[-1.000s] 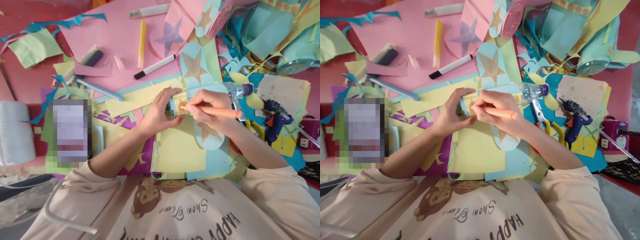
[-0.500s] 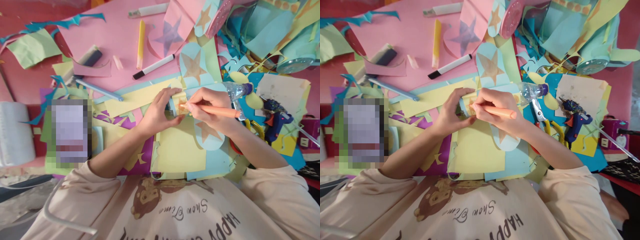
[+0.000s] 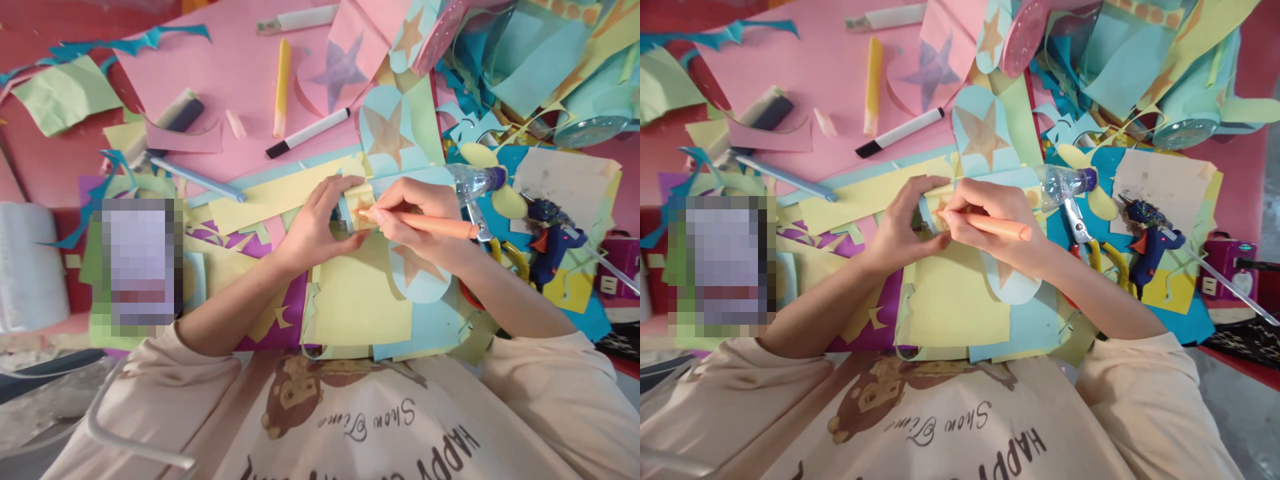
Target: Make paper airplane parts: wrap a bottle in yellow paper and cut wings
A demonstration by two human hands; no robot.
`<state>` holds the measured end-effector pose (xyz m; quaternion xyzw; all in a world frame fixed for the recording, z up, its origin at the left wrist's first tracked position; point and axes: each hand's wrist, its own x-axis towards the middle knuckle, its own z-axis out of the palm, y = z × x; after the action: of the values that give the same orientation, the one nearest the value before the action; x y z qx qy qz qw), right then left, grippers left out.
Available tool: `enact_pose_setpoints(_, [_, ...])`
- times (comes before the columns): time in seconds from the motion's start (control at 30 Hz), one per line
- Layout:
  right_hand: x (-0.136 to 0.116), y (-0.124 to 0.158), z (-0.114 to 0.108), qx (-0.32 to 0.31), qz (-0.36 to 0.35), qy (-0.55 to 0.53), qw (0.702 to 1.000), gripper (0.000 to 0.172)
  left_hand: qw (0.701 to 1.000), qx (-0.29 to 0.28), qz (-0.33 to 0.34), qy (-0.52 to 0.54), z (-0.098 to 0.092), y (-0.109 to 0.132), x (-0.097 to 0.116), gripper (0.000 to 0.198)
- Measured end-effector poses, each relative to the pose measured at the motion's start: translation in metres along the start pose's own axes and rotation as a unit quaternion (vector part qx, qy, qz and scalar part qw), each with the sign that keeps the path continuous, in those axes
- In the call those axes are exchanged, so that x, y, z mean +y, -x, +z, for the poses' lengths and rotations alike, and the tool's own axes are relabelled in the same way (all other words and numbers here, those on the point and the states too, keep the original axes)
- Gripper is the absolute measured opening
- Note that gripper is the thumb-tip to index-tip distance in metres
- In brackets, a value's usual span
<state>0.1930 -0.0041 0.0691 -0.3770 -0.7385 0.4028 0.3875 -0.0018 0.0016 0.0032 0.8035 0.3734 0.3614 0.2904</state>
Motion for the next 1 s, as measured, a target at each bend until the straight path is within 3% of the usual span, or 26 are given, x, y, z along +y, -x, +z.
enact_pose_setpoints(1.0, [0.0016,0.0002,-0.0033,-0.004,0.025,-0.002,1.0,0.027,1.0,-0.002,-0.003,0.005,-0.0001,-0.001,-0.0002,0.056])
